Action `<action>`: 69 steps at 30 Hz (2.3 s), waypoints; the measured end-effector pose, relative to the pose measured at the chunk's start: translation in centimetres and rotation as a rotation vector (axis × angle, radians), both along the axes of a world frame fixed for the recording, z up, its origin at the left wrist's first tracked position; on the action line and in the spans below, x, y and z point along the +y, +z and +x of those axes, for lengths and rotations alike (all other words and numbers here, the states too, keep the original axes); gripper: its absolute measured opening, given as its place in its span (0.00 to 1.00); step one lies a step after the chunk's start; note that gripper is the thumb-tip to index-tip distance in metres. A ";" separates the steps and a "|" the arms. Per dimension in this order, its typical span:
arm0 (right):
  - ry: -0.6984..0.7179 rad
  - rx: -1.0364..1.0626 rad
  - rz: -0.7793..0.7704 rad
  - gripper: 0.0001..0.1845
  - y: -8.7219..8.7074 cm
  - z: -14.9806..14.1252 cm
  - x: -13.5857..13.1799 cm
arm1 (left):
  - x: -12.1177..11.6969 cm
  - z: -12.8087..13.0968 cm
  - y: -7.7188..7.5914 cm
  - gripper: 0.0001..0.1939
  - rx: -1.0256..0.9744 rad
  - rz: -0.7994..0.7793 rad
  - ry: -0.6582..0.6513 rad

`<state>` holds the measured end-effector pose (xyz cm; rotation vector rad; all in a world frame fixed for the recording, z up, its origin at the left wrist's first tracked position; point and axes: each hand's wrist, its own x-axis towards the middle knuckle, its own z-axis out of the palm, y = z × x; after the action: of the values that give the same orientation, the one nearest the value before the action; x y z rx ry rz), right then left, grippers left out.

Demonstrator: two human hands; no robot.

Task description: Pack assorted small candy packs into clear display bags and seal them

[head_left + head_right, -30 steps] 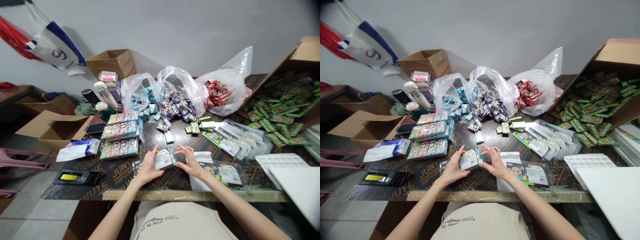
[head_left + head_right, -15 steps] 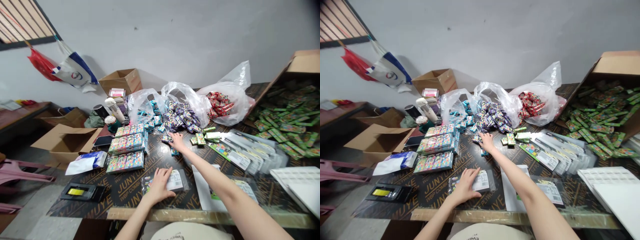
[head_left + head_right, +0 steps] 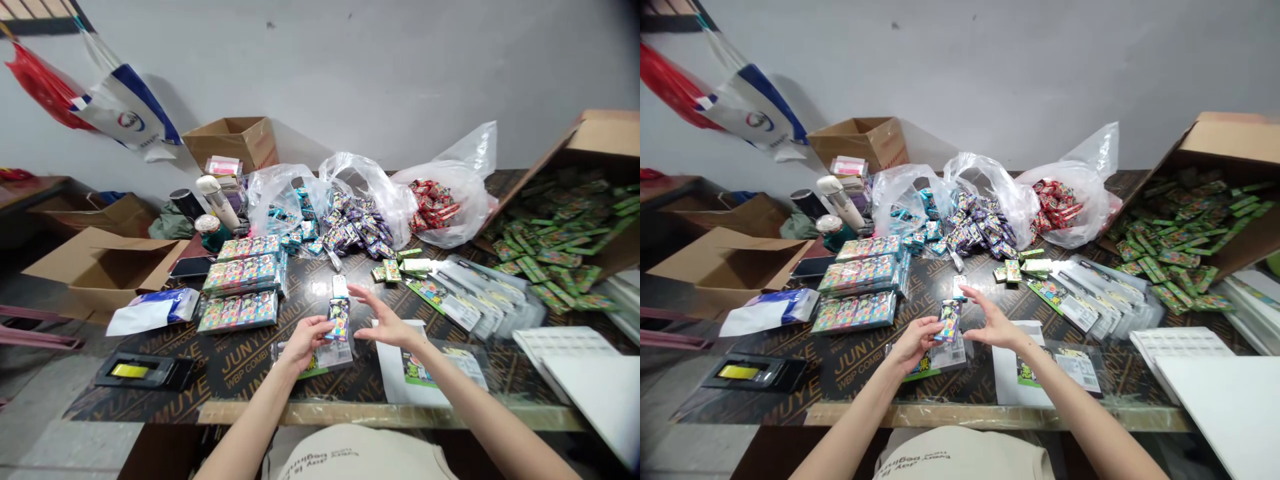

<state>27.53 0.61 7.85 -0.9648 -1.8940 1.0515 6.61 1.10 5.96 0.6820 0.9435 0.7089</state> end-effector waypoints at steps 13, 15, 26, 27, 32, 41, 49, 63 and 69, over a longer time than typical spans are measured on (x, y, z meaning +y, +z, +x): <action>-0.154 -0.286 0.212 0.45 1.0 -2.0 -3.3 | -2.2 2.2 0.9 0.16 0.080 0.152 0.079; -0.138 -0.310 0.231 0.45 0.8 -1.9 -3.6 | -2.1 2.0 0.9 0.16 0.171 0.202 0.039; -0.357 -0.380 0.224 0.40 -2.5 0.7 -3.6 | -1.6 -0.5 -1.4 0.39 0.627 0.695 -0.208; -0.351 -0.423 0.221 0.39 -3.0 1.1 -3.6 | -1.7 -0.9 -1.8 0.47 0.758 0.845 -0.298; -0.275 -0.502 0.149 0.44 -4.9 1.5 -4.2 | -2.3 -2.1 -3.5 0.55 1.112 1.134 -0.477; -0.080 -0.320 0.008 0.53 -4.1 1.8 -4.0 | -2.3 -2.0 -2.8 0.54 0.934 1.162 -0.404; -0.438 -0.252 0.094 0.36 -4.6 -0.2 -5.2 | -1.8 -1.6 -2.5 0.54 0.952 1.095 -0.268; -1.070 -0.563 0.033 0.37 -5.5 8.3 7.6 | -2.3 -1.6 -5.0 0.46 1.013 1.154 -0.457; -0.683 -0.228 0.073 0.38 -4.1 5.8 5.1 | -2.0 -1.5 -3.2 0.42 0.907 1.059 -0.310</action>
<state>33.32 5.67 3.73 -1.5856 -1.5618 0.4770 5.12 -0.89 2.72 2.1608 1.1911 0.5787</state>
